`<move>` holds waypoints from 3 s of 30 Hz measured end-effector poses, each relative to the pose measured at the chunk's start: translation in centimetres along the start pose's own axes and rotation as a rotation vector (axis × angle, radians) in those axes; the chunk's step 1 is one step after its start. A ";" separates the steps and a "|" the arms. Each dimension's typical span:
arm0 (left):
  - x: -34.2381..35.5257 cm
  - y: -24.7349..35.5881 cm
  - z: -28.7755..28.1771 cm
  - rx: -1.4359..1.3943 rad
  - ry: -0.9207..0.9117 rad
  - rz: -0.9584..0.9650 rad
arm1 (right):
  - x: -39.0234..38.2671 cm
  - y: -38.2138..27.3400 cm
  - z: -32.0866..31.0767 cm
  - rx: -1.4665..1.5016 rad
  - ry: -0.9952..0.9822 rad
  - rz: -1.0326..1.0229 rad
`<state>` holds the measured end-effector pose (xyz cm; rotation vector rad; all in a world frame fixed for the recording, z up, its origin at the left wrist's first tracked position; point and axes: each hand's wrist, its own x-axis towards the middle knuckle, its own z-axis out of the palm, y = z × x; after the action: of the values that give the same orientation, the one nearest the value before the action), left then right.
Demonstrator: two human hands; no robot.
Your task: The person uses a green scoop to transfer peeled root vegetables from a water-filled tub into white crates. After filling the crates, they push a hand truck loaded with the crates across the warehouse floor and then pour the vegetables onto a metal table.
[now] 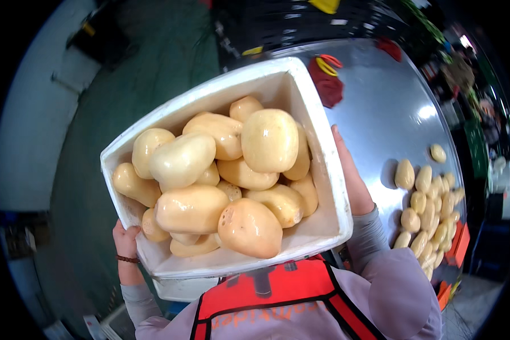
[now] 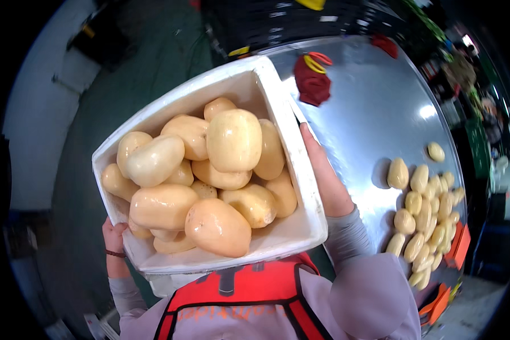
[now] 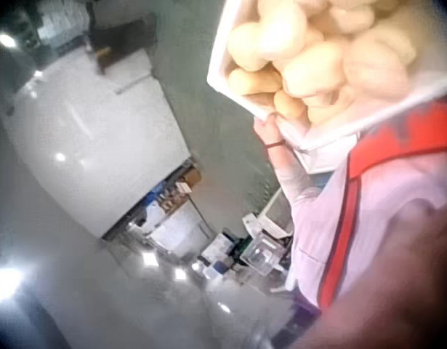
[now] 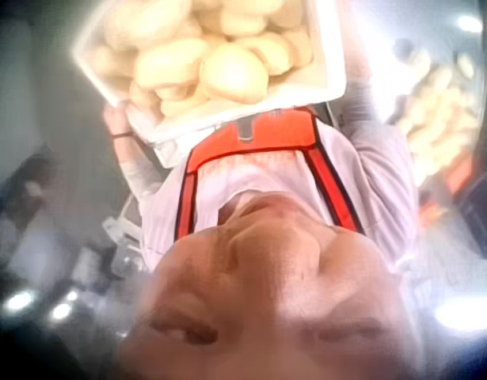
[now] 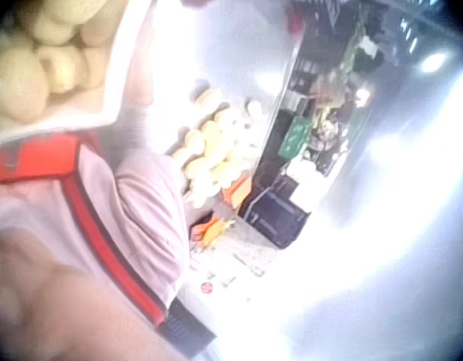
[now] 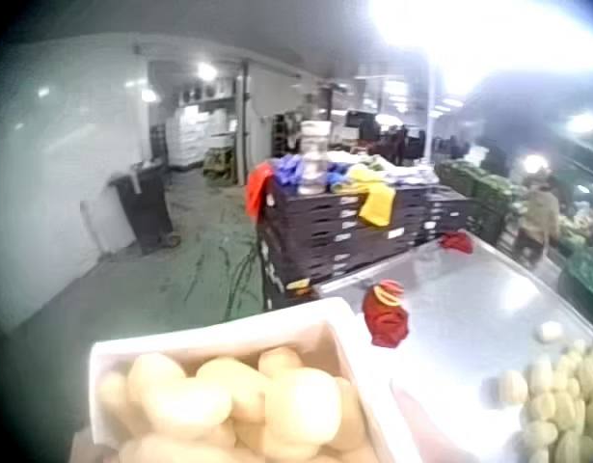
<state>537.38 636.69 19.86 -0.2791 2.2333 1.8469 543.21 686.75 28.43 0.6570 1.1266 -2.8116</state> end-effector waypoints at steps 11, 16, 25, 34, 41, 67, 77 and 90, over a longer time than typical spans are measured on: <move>0.1 19.1 19.1 0.304 -0.437 0.219 | -20.1 -10.9 -9.7 0.245 0.269 -0.401; 5.1 22.1 32.3 0.426 -0.713 0.239 | -26.5 -12.1 -11.8 0.384 0.307 -0.598; 13.0 30.6 53.6 1.124 -1.078 0.452 | -29.0 -4.3 -18.7 0.349 0.426 -0.772; 10.2 23.7 43.4 -0.175 -0.610 0.565 | -28.4 -1.4 -15.3 0.289 0.672 -0.868; -7.1 -1.6 40.2 -0.421 -1.158 -0.875 | -24.0 -0.8 -13.1 0.300 0.824 -0.938; -5.8 12.6 48.6 -0.092 -1.074 -0.056 | -31.5 -12.0 -29.2 -0.853 0.847 -0.418; -7.1 20.4 51.3 0.159 -1.059 0.126 | -33.0 -8.2 -33.8 -0.563 0.915 -0.434; -15.5 25.6 57.7 0.103 -1.151 0.426 | -29.2 -23.8 -40.2 -0.036 0.362 -0.671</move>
<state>547.89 698.17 38.13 1.0707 1.5541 1.4068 579.97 727.71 29.61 0.9676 1.7349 -3.2759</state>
